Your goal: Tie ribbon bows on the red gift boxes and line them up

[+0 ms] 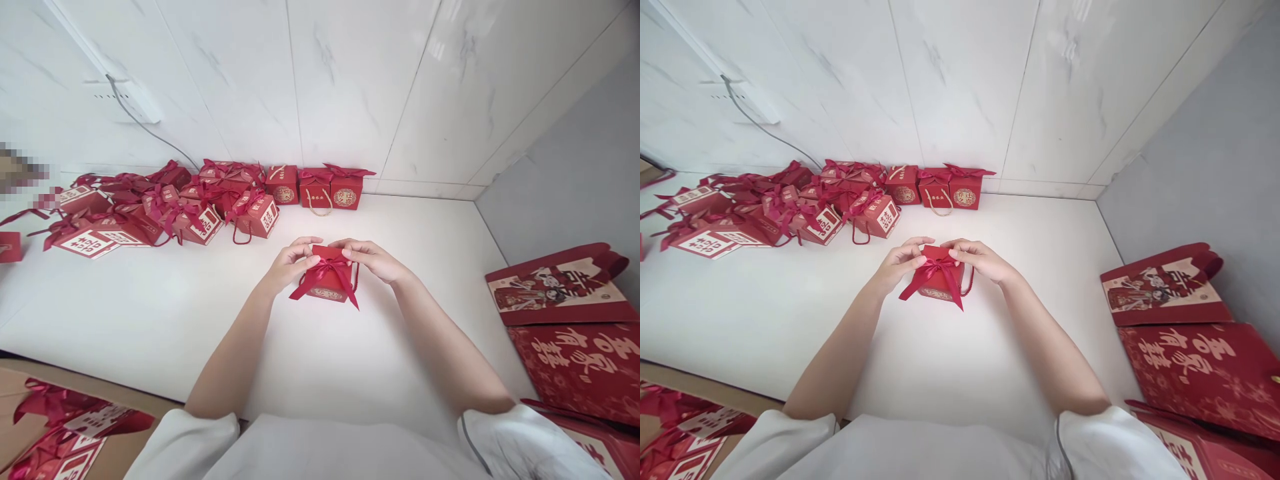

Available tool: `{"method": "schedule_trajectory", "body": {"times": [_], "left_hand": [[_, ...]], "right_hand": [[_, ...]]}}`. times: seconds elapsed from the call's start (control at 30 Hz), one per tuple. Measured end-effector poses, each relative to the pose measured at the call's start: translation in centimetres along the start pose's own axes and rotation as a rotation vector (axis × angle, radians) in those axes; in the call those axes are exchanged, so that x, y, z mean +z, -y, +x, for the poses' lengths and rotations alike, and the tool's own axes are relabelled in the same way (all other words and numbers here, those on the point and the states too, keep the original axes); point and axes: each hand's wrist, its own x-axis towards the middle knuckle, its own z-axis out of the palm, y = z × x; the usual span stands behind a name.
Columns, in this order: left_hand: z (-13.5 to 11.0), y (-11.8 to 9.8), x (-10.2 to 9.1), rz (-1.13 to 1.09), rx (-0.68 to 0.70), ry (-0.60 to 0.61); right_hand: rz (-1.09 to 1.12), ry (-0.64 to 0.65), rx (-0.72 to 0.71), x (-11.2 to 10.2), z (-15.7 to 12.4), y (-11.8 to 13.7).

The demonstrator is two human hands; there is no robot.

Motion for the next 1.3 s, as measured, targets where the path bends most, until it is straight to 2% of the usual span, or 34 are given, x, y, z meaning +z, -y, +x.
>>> {"method": "schedule_trajectory", "body": {"times": [0.1,0.2,0.47,0.77,0.9,1.1,1.3], "left_hand": [[0.9,-0.5,-0.2,0.024,-0.002,0.091],[1.5,-0.4,-0.4,0.079,0.018,0.112],[0.6,0.4,-0.1,0.150,0.030,0.026],[0.2,0.7,0.3,0.106,0.038,-0.033],[0.1,0.8,0.3,0.158,0.060,-0.062],[0.2,0.9,0.2,0.249,0.129,-0.125],[0.2,1.0,0.1,0.276,0.150,-0.158]], "right_hand": [[-0.027,-0.025,0.009,-0.1,0.0,-0.1],[-0.048,-0.045,0.012,-0.1,0.0,-0.3],[-0.068,-0.051,-0.005,-0.1,0.0,-0.3],[-0.021,-0.014,-0.003,0.1,0.0,-0.3],[0.010,-0.068,-0.028,0.5,0.3,-0.8],[0.197,-0.198,-0.098,1.4,0.8,-2.4],[0.096,-0.264,-0.164,1.3,1.1,-2.9]]}}
